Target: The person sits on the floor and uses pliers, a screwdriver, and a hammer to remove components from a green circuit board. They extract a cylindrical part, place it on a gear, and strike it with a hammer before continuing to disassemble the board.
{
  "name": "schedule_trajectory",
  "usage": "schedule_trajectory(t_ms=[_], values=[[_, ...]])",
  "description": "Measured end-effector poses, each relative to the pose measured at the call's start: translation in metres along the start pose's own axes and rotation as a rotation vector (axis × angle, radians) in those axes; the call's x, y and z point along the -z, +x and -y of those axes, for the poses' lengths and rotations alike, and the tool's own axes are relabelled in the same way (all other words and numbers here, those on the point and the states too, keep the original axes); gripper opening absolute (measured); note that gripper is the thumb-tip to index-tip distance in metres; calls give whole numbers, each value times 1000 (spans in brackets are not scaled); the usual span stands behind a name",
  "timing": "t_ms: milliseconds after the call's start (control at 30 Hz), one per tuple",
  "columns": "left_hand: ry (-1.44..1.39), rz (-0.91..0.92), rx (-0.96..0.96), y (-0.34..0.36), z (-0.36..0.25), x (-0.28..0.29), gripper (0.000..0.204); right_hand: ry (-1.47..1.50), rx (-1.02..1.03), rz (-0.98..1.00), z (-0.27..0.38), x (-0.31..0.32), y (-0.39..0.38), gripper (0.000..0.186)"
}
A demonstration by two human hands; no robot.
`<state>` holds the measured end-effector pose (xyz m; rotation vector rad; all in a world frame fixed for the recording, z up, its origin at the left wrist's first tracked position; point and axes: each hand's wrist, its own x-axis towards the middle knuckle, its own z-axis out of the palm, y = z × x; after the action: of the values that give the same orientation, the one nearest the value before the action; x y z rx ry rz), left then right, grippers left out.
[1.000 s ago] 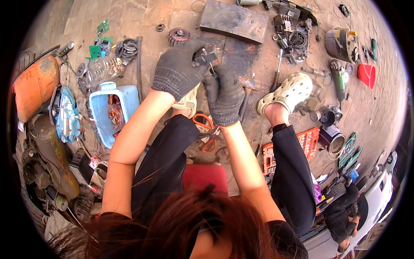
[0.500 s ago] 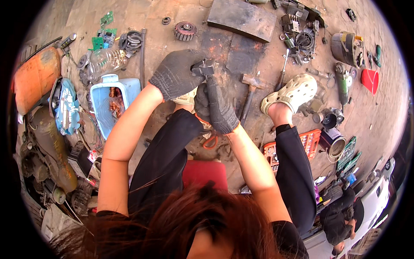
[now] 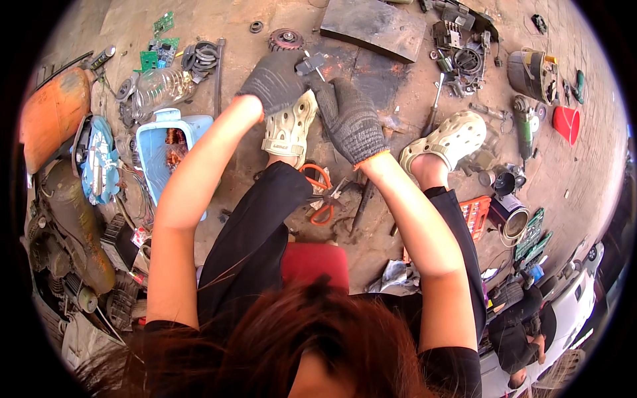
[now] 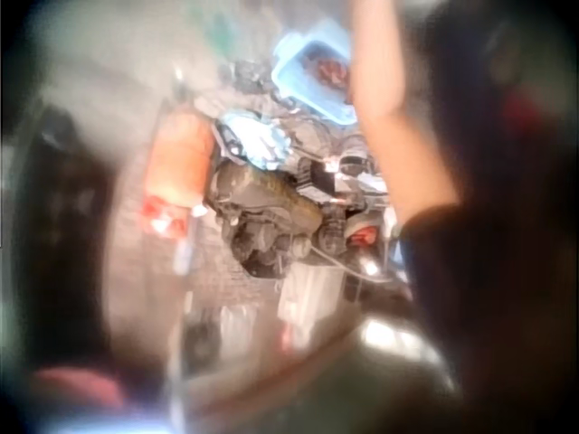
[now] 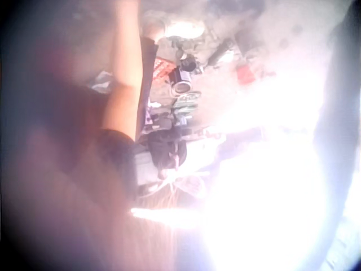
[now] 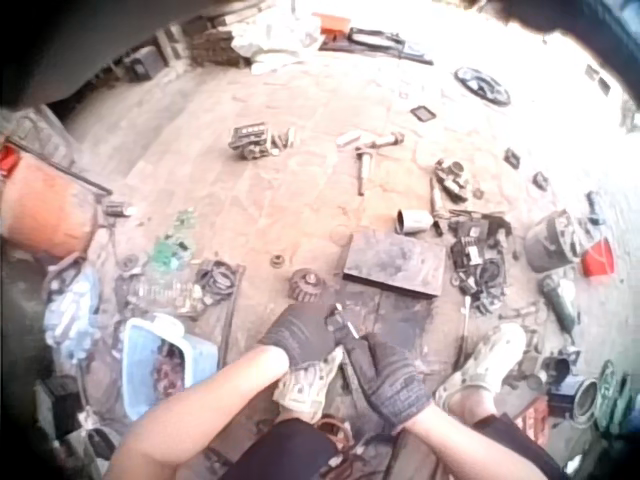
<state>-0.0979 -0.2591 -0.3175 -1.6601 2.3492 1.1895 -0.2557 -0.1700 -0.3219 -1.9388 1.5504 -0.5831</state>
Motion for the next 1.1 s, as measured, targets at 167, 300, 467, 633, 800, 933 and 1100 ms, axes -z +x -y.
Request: schedule_trajectory(t_ms=[167,300,467,633,800,933,1100], values=[[176,42,17,17,1,-5,33,-19,-104,138,-16,-3,18,27],[151,35,-40,20,18,-9,31,856,-570,481,-7,19,25,25],[275,71,-126,13,25,-26,34,1300,-975,649,-19,26,15,29],[320,171,-174,24,14,-27,34,710,-940,650,-10,44,25,45],[377,174,-259,33,12,-38,31,374,-785,709,-15,51,31,61],[426,156,-294,39,8,-45,28,241,-728,765,-32,52,37,64],[417,180,-285,39,4,-48,26,-66,-44,1054,-55,59,42,38]])
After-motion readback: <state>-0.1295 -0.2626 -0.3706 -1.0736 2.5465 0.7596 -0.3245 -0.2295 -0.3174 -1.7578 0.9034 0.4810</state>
